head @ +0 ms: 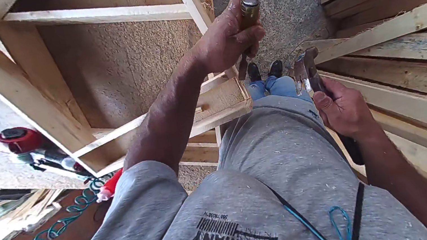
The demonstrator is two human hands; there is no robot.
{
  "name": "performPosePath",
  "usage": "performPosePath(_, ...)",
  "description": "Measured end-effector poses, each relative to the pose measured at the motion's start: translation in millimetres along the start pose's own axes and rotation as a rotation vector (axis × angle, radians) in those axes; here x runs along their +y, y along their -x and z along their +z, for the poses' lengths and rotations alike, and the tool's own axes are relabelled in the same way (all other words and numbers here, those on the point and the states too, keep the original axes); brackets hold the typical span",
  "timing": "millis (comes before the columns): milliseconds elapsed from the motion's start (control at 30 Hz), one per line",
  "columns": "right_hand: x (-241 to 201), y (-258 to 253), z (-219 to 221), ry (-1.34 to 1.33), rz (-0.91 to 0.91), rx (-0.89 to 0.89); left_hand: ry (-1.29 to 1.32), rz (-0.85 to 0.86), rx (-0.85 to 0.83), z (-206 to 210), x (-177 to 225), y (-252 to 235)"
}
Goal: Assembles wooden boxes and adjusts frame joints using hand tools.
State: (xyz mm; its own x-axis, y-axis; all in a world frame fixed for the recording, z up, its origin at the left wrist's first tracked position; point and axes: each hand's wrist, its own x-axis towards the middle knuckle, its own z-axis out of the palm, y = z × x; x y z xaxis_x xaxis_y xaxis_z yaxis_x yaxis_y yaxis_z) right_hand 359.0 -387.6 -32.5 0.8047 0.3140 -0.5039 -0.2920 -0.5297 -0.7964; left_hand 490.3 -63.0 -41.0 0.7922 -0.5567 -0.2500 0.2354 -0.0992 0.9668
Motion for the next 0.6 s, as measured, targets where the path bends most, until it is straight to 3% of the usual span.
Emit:
performPosePath(100, -9.6, -3.8, -7.3, -0.002, 0.0, 0.012, -0.214, -0.109, -0.058, -6.0, 10.0, -11.4)
performPosePath(233, -52.3, -21.2, -31.1, -0.057, -0.065, 0.056, -0.319, -0.035, -0.025, -5.9, 5.1, -4.4)
performPosePath(367, -122.0, -58.9, -53.0, 0.082, -0.181, 0.081, -0.327, 0.025, -0.029, -6.7, 2.9, -5.0)
performPosePath(433, -143.6, -83.5, -53.9, 0.18, -0.191, -0.007, -0.342, 0.008, -0.029, -7.7, 4.4, -5.2)
performPosePath(533, -163.4, -117.2, -57.1, 0.395, -0.054, -0.283, -0.352, -0.035, -0.041, -10.4, 6.1, -7.3)
performPosePath(600, -178.2, -129.4, -70.2, 0.41, 0.02, -0.332, -0.336, -0.06, -0.063, -13.4, 4.5, -10.2)
